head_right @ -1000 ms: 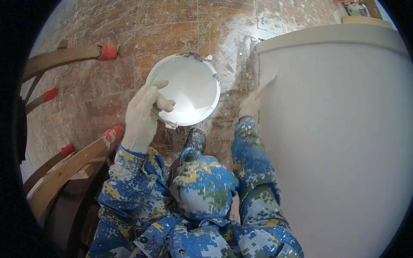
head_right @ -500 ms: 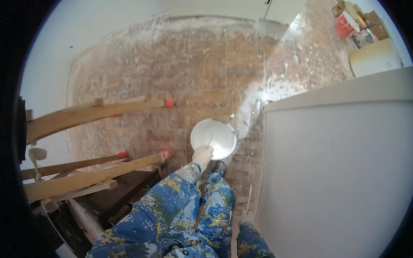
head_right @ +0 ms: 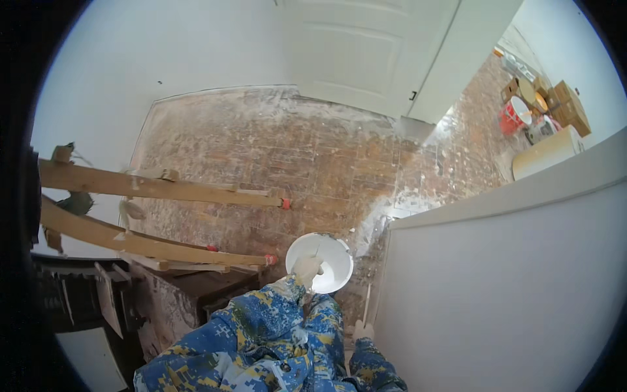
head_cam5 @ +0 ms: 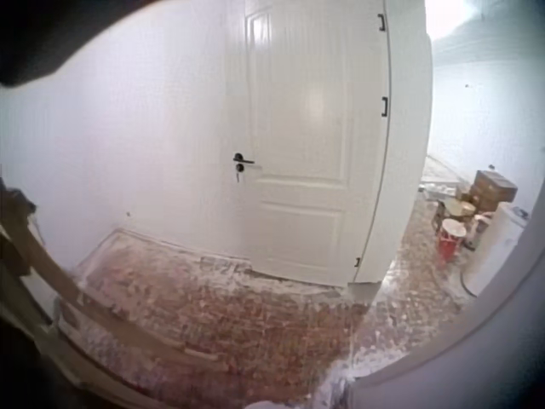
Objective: Applying plaster to a wall corner using a putty knife.
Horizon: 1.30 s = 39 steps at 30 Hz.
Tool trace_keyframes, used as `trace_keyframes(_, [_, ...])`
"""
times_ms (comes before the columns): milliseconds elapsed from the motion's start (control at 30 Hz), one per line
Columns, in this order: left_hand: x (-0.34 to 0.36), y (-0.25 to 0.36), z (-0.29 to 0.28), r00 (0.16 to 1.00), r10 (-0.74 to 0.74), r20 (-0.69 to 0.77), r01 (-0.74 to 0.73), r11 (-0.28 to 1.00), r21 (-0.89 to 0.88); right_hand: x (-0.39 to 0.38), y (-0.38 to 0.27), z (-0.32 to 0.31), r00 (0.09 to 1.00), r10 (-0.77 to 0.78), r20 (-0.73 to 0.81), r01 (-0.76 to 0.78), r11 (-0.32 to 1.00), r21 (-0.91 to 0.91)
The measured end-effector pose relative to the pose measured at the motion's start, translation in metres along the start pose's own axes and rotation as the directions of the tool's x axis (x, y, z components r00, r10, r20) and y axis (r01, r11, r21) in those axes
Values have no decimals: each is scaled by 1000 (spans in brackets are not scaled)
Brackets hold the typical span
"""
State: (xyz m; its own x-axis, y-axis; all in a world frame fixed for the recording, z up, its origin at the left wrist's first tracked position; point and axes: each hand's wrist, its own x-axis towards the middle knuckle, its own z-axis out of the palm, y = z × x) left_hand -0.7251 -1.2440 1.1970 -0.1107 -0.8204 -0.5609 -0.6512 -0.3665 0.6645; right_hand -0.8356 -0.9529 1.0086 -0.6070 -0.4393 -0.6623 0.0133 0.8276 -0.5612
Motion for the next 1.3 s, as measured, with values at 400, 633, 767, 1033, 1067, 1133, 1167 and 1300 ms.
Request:
trace_keyframes(400, [3, 148, -139, 804, 508, 308, -593, 643, 485, -29, -228, -44, 922, -254, -291, 344, 884, 317])
trace_keyframes(633, [194, 275, -128, 740, 611, 282, -638, 503, 583, 68, -493, -129, 958, -180, -224, 247, 915, 321])
trace_keyframes(767, [264, 469, -120, 955, 206, 213, -214, 977, 16, 134, -635, -201, 956, -60, -288, 234, 749, 619])
trace_keyframes(1033, [416, 691, 51, 749, 474, 462, -570, 817, 85, 330, -723, -372, 959, 33, -280, 192, 652, 734])
trace_keyframes(1067, [441, 707, 69, 742, 512, 433, -563, 826, -12, 363, -727, -381, 958, 55, -282, 186, 630, 754])
trace_keyframes(1133, [461, 760, 104, 717, 543, 437, -565, 820, -92, 410, -741, -414, 927, 72, -367, 215, 701, 681])
trace_keyframes(1167, [461, 790, 119, 746, 473, 468, -516, 856, -44, 423, -749, -441, 965, 154, -214, 70, 633, 771])
trace_keyframes(1300, [439, 858, 172, 323, 732, 600, -928, 368, 51, 434, -753, -517, 910, 124, -397, 278, 527, 803])
